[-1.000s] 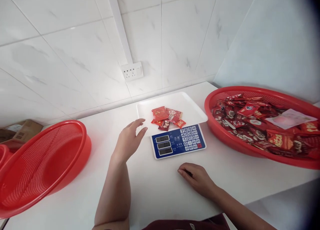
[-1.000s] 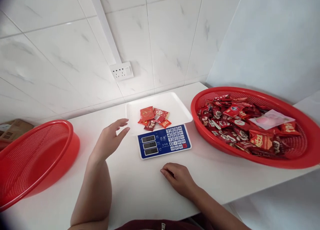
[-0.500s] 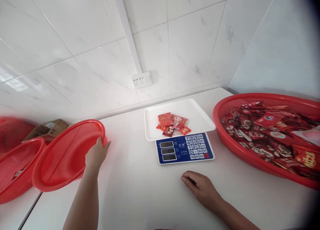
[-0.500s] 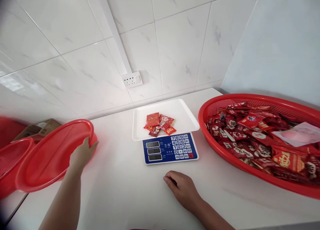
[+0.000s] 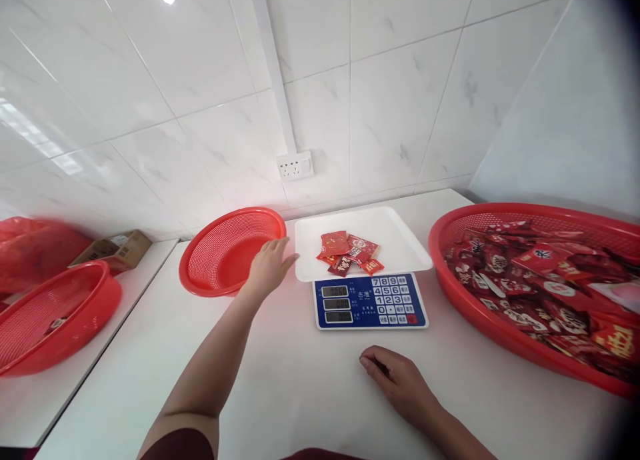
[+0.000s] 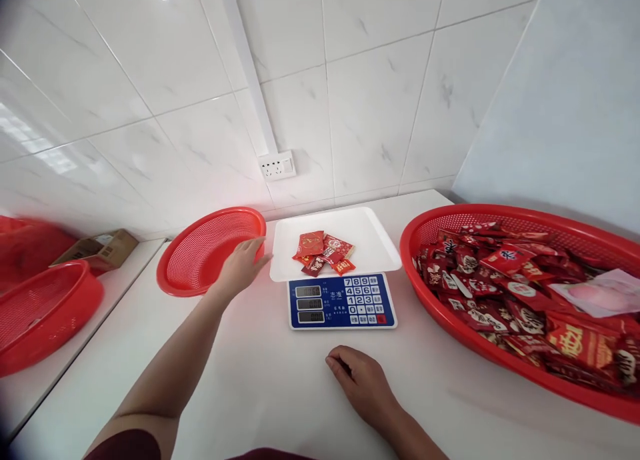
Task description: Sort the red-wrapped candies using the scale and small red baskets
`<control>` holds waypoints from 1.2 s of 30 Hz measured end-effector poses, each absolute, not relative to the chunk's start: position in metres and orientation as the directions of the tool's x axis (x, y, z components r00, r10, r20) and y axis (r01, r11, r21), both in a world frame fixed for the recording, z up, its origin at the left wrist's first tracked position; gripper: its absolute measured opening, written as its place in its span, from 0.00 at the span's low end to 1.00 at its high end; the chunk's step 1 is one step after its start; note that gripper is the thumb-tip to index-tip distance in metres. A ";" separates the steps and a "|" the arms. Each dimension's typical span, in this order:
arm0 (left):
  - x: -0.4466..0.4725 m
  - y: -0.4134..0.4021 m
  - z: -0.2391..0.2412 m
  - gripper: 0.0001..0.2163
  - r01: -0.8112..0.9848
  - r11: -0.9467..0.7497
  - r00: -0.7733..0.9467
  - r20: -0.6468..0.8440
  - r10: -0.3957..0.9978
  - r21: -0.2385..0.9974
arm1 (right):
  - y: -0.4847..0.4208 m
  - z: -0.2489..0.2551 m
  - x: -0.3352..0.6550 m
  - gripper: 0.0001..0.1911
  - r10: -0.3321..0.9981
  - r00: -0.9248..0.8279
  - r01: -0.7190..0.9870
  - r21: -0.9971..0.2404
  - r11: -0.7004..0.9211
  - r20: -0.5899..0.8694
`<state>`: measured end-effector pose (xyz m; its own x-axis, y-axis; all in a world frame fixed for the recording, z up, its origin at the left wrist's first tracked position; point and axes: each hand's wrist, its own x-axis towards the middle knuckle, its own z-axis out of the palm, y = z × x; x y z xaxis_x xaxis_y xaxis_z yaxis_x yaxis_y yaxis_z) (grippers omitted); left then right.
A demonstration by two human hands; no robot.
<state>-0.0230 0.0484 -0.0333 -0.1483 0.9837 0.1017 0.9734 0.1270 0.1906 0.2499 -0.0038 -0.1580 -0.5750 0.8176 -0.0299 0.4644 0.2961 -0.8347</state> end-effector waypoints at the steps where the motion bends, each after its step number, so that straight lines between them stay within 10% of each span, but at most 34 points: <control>1: -0.013 0.057 -0.031 0.24 0.974 0.018 -0.046 0.117 0.992 0.225 | -0.004 -0.158 0.250 0.15 0.817 -0.576 0.464 -0.834 0.297 -0.029; 9: 0.030 0.123 -0.033 0.24 0.899 -0.322 0.344 -0.024 0.939 0.296 | -0.006 -0.163 0.250 0.14 0.830 -0.558 0.450 -0.840 0.302 0.000; 28: -0.053 0.081 0.008 0.17 0.983 0.148 -0.170 0.231 0.958 0.109 | -0.007 -0.172 0.251 0.14 0.815 -0.580 0.449 -0.831 0.329 0.009; 36: 0.002 0.081 -0.028 0.23 0.982 -0.073 0.072 0.009 0.997 0.173 | -0.006 -0.171 0.251 0.14 0.822 -0.569 0.467 -0.826 0.315 -0.008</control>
<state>0.0024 0.0813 -0.0280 0.0720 0.9974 0.0094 0.9823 -0.0726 0.1728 0.2506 -0.0065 -0.1715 -0.5694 0.8220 -0.0082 0.4673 0.3154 -0.8259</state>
